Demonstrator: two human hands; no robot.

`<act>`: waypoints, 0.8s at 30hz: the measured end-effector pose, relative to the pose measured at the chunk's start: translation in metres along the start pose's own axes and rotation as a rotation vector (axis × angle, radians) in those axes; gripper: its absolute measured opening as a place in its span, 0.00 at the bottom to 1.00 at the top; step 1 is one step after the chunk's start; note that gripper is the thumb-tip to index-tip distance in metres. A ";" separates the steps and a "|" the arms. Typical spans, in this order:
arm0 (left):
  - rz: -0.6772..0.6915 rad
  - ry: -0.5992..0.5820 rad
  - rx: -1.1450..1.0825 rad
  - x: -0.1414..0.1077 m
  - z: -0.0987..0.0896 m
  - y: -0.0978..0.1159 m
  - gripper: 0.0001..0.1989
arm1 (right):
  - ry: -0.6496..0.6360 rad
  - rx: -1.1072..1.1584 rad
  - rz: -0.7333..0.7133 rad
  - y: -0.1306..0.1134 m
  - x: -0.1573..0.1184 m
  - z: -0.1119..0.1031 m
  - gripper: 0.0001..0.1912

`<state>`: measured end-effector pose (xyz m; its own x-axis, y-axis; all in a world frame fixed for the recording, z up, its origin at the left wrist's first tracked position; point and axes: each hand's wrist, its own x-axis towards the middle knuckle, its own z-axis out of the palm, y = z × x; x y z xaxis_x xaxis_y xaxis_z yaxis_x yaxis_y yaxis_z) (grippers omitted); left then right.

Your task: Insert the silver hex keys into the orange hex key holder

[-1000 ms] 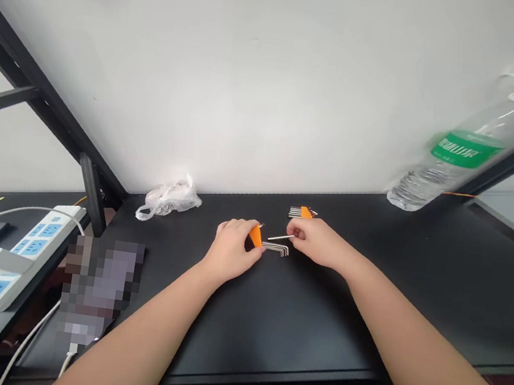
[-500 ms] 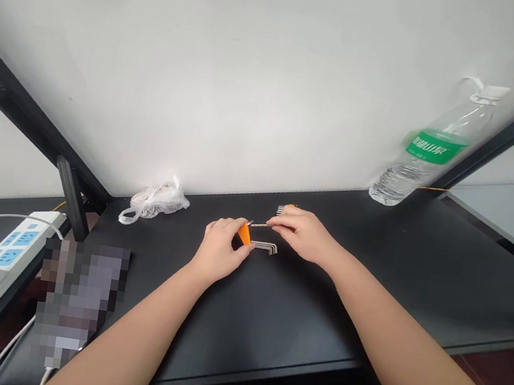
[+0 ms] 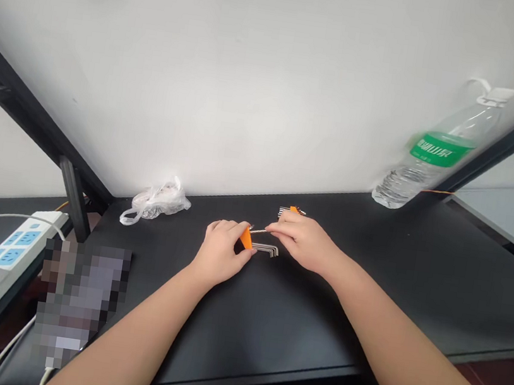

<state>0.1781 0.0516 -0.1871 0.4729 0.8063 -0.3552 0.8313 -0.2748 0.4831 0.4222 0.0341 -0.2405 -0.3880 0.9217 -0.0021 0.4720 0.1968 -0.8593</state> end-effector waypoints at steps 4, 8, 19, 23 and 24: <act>0.027 -0.004 0.047 0.000 -0.002 0.002 0.23 | -0.051 -0.082 -0.011 -0.006 0.000 -0.002 0.16; 0.061 -0.055 0.026 0.000 -0.003 0.002 0.23 | -0.071 -0.137 -0.031 -0.009 0.000 0.000 0.16; 0.093 -0.102 -0.047 0.003 -0.003 0.010 0.10 | -0.107 0.099 -0.003 -0.032 0.009 0.020 0.06; 0.087 -0.096 -0.046 0.004 -0.003 0.010 0.10 | -0.116 0.155 0.014 -0.032 0.008 0.019 0.04; 0.068 -0.070 -0.041 0.005 -0.003 0.008 0.13 | -0.113 0.149 0.027 -0.030 0.008 0.016 0.04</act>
<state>0.1863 0.0550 -0.1824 0.5480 0.7477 -0.3749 0.7848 -0.3046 0.5397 0.3921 0.0301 -0.2228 -0.4672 0.8809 -0.0763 0.3643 0.1131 -0.9244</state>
